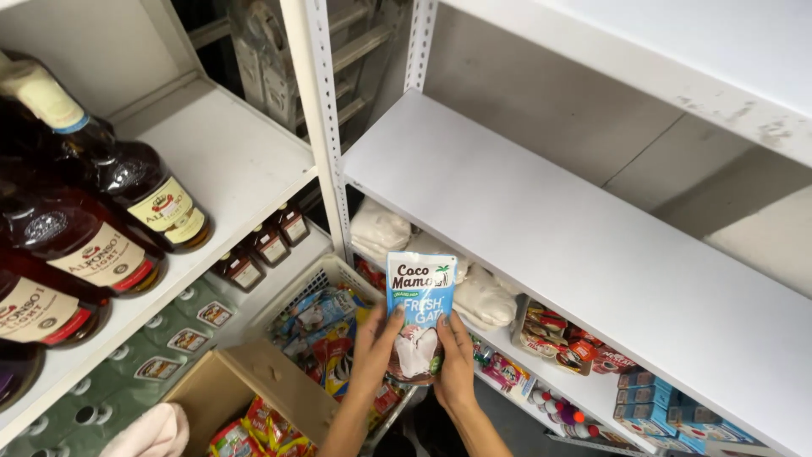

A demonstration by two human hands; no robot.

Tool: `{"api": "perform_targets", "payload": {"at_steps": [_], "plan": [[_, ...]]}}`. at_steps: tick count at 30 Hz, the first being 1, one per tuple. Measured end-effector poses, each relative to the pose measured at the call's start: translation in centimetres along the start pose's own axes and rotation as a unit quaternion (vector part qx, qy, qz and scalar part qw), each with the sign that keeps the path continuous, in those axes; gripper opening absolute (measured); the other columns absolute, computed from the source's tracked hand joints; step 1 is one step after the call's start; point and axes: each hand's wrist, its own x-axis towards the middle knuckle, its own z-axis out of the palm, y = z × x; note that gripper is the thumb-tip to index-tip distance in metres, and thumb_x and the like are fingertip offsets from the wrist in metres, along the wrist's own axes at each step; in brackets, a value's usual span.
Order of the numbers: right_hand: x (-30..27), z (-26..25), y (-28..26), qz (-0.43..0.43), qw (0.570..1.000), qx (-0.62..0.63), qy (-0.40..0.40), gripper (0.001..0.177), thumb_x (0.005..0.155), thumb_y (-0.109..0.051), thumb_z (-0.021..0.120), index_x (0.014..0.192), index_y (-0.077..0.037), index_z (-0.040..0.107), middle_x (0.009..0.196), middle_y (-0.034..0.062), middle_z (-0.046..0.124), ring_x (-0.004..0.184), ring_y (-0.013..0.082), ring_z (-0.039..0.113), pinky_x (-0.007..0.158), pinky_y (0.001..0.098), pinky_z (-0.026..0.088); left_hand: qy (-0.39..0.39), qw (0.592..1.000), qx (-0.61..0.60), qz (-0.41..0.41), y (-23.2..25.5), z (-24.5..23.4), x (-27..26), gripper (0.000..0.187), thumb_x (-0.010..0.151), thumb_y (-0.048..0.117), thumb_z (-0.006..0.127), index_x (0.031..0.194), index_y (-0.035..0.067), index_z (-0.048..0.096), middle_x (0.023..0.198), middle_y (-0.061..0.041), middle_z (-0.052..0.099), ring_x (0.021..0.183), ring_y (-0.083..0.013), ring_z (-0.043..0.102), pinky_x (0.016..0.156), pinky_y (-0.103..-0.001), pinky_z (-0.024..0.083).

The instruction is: The person repeatedly picks up packets of Coco Mama Fresh Gata from a white basket on the floor, wipes them with a cloth, and places them in a row on a white metal shelf. The person also handles a barcode scanner during the process.

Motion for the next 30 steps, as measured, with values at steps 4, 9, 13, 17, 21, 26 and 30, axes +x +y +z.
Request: {"api": "perform_targets", "payload": {"at_steps": [4, 9, 13, 17, 21, 26, 30], "plan": [[0.2, 0.0, -1.1, -0.033, 0.999, -0.017, -0.002, 0.038, 0.104, -0.018, 0.05, 0.133, 0.003, 0.059, 0.118, 0.011, 0.071, 0.102, 0.0162, 0.067, 0.09, 0.0325, 0.054, -0.094, 0.959, -0.166, -0.209, 1.6, 1.5, -0.1, 0.039, 0.105, 0.029, 0.058, 0.111, -0.007, 0.071, 0.101, -0.011, 0.074, 0.087, -0.0135, 0.065, 0.078, -0.031, 0.052], [0.8, -0.9, -2.9, -0.161, 0.983, -0.045, -0.074, 0.028, 0.113, -0.014, 0.054, 0.123, 0.011, 0.06, 0.113, 0.0081, 0.06, 0.103, 0.0143, 0.059, 0.092, 0.0296, 0.049, -0.102, 0.958, -0.199, -0.178, 1.8, 2.0, 0.1, 0.045, 0.108, 0.032, 0.049, 0.107, -0.007, 0.071, 0.096, -0.009, 0.076, 0.081, -0.0118, 0.068, 0.072, -0.03, 0.055], [0.8, -0.6, -6.0, -0.114, 0.985, -0.086, -0.101, 0.029, 0.101, -0.013, 0.056, 0.104, 0.013, 0.071, 0.11, 0.008, 0.06, 0.103, 0.0159, 0.061, 0.092, 0.0304, 0.048, -0.134, 0.938, -0.255, -0.194, 2.6, 1.8, 0.9, 0.048, 0.105, 0.035, 0.045, 0.11, -0.005, 0.072, 0.1, -0.012, 0.078, 0.086, -0.0173, 0.073, 0.078, -0.031, 0.058], [0.8, 0.2, -9.0, -0.05, 0.985, -0.066, -0.148, 0.03, 0.096, -0.014, 0.057, 0.104, 0.01, 0.073, 0.112, 0.0051, 0.062, 0.1, 0.0143, 0.064, 0.089, 0.0296, 0.053, -0.117, 0.911, -0.314, -0.239, 1.3, 2.3, 1.7, 0.046, 0.106, 0.034, 0.047, 0.114, -0.006, 0.069, 0.105, -0.015, 0.076, 0.092, -0.0211, 0.074, 0.083, -0.036, 0.058], [2.1, -1.6, -11.0, -0.021, 0.981, -0.133, -0.137, 0.025, 0.098, -0.011, 0.065, 0.109, 0.007, 0.078, 0.1, 0.0038, 0.064, 0.075, 0.0113, 0.056, 0.061, 0.0261, 0.044, -0.142, 0.898, -0.341, -0.24, 3.6, 3.2, 2.8, 0.047, 0.106, 0.035, 0.046, 0.118, -0.006, 0.066, 0.109, -0.016, 0.074, 0.095, -0.0219, 0.073, 0.084, -0.038, 0.058], [2.5, -0.4, -13.9, -0.106, 0.955, -0.271, -0.058, 0.019, 0.086, -0.005, 0.077, 0.102, 0.003, 0.083, 0.07, 0.0066, 0.072, 0.06, 0.0113, 0.056, 0.057, 0.0268, 0.046, -0.199, 0.89, -0.35, -0.213, 3.4, 4.3, 3.9, 0.048, 0.105, 0.034, 0.044, 0.123, -0.007, 0.064, 0.112, -0.017, 0.074, 0.096, -0.0244, 0.074, 0.085, -0.039, 0.059], [2.9, 1.0, -17.1, -0.114, 0.946, -0.296, -0.063, 0.019, 0.085, -0.007, 0.077, 0.099, 0.004, 0.083, 0.07, 0.0068, 0.076, 0.061, 0.0118, 0.06, 0.057, 0.0285, 0.05, -0.228, 0.883, -0.352, -0.209, 5.1, 5.4, 6.8, 0.049, 0.104, 0.032, 0.043, 0.121, -0.008, 0.064, 0.114, -0.017, 0.074, 0.099, -0.0235, 0.073, 0.088, -0.038, 0.058]]}}
